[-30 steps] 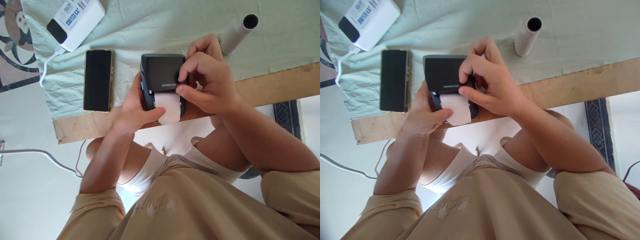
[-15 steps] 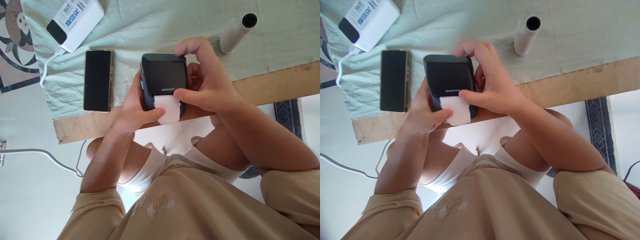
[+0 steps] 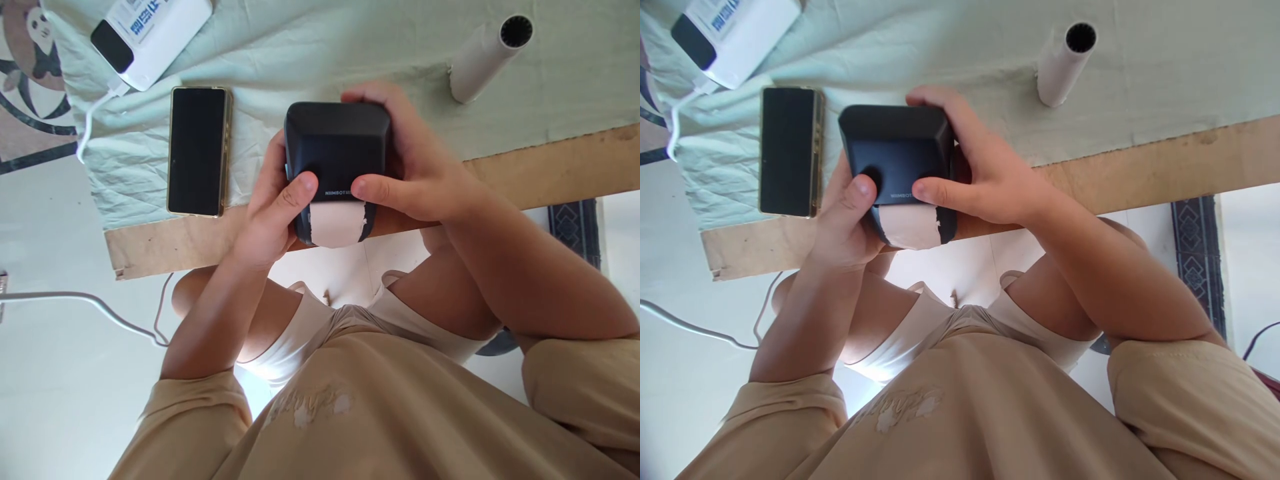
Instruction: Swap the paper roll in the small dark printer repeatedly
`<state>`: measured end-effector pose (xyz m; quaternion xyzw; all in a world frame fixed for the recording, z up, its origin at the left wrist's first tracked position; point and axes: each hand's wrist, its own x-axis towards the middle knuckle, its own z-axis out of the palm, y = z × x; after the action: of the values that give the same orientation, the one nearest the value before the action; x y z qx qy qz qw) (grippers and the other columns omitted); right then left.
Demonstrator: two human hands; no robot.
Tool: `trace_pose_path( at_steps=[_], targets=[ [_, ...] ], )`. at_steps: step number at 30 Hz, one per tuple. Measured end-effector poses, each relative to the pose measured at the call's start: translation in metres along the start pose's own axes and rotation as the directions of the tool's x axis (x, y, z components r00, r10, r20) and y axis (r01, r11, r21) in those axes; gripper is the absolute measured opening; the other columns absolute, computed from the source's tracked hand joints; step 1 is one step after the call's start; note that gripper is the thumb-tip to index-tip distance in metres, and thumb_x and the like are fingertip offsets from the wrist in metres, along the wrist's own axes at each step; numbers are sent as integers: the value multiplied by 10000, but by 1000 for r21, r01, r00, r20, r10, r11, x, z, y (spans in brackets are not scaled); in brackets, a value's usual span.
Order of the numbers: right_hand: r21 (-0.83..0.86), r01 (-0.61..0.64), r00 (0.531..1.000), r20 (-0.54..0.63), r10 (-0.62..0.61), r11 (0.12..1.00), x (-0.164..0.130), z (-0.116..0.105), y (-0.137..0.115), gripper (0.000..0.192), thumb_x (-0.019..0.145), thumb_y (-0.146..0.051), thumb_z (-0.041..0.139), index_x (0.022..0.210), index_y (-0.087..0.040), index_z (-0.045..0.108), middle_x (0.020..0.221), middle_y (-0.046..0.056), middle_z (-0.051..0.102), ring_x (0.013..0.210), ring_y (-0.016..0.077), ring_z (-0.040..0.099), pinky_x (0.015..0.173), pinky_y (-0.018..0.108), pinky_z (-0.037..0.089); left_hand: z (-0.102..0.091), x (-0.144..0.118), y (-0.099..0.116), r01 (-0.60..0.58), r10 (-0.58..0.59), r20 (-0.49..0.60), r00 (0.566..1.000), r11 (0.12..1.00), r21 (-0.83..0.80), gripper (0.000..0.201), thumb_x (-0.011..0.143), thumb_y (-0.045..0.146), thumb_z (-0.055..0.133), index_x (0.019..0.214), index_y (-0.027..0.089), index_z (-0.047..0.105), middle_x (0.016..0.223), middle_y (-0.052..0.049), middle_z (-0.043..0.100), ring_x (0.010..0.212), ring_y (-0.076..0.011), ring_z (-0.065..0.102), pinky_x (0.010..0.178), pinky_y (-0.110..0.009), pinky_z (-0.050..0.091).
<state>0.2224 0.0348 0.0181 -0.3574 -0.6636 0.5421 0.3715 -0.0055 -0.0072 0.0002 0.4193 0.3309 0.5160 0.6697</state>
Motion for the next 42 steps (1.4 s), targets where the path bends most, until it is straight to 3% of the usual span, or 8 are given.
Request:
trace_pose_path(
  at_steps=[6, 10, 19, 25, 30, 36, 39, 42],
  targets=[
    [-66, 34, 999, 5, -33, 997, 0, -2, 3, 977, 800, -886, 914, 1526, -329, 574, 1418, 88, 692, 1282, 325, 693, 1102, 472, 626, -2, 6, 1, 25, -24, -17, 1000, 998, 49, 558, 991, 676, 846, 1413, 312, 805, 1423, -99, 838, 1636, -454, 621, 1079, -474, 699],
    [-91, 69, 998, -8, -70, 993, -1, 0, 4, 949, 838, -892, 855, 1542, -322, 575, 1426, 89, 682, 1275, 323, 697, 1118, 479, 637, 2, 9, 3, 1, -1, -24, 1000, 1000, 22, 494, 1006, 714, 795, 1324, 339, 838, 1401, -79, 845, 1726, -420, 527, 1233, -501, 643],
    [-184, 21, 995, -95, -39, 983, -6, -1, -7, 830, 871, -705, 896, 1558, -341, 608, 1655, 102, 601, 1406, 350, 659, 774, 369, 623, 0, 10, 7, 81, -83, -117, 990, 996, -29, 268, 1096, 557, 733, 1229, 362, 860, 1302, 19, 875, 1606, -309, 673, 1245, -414, 646],
    [-229, 29, 998, -55, -43, 973, -6, -1, -7, 949, 819, -781, 896, 1607, -360, 578, 1608, 111, 652, 1334, 356, 675, 954, 460, 684, 6, 18, 2, -52, 51, -106, 993, 999, -6, 349, 1116, 604, 711, 1109, 287, 857, 1019, -39, 853, 1464, -314, 748, 1214, -445, 670],
    [-231, 54, 999, 7, -54, 972, -5, -4, -5, 966, 810, -786, 906, 1619, -370, 581, 1716, 101, 598, 1440, 369, 634, 1080, 491, 693, 1, 21, 5, 4, -3, -42, 999, 1000, 24, 244, 1055, 546, 765, 1090, 320, 852, 910, -38, 835, 1427, -372, 754, 1156, -476, 690],
    [-350, 82, 991, -66, -112, 933, -10, -6, -19, 884, 827, -836, 856, 1538, -353, 650, 1610, 109, 633, 1477, 371, 594, 764, 381, 659, 7, 18, 10, 70, -82, -122, 989, 992, -101, 173, 1054, 419, 737, 947, 291, 781, 985, -33, 864, 1676, -376, 576, 1289, -492, 619],
    [-448, 101, 954, -210, -214, 889, -13, -5, -29, 745, 892, -829, 811, 1419, -319, 677, 1397, 74, 664, 1105, 266, 686, 689, 372, 560, 5, 18, 9, 57, -67, -52, 996, 983, -175, 307, 1030, 544, 699, 986, 260, 806, 1204, -83, 893, 1747, -401, 488, 1337, -530, 586],
    [-428, 17, 891, -404, -208, 904, -13, 1, -37, 499, 998, -753, 771, 1133, -291, 640, 1295, 16, 609, 689, 103, 504, 661, 368, 532, 0, 18, 7, 67, -66, 14, 998, 993, -101, 296, 970, 530, 800, 1134, 286, 841, 1291, -56, 888, 1712, -411, 536, 1292, -511, 614]
  ],
)
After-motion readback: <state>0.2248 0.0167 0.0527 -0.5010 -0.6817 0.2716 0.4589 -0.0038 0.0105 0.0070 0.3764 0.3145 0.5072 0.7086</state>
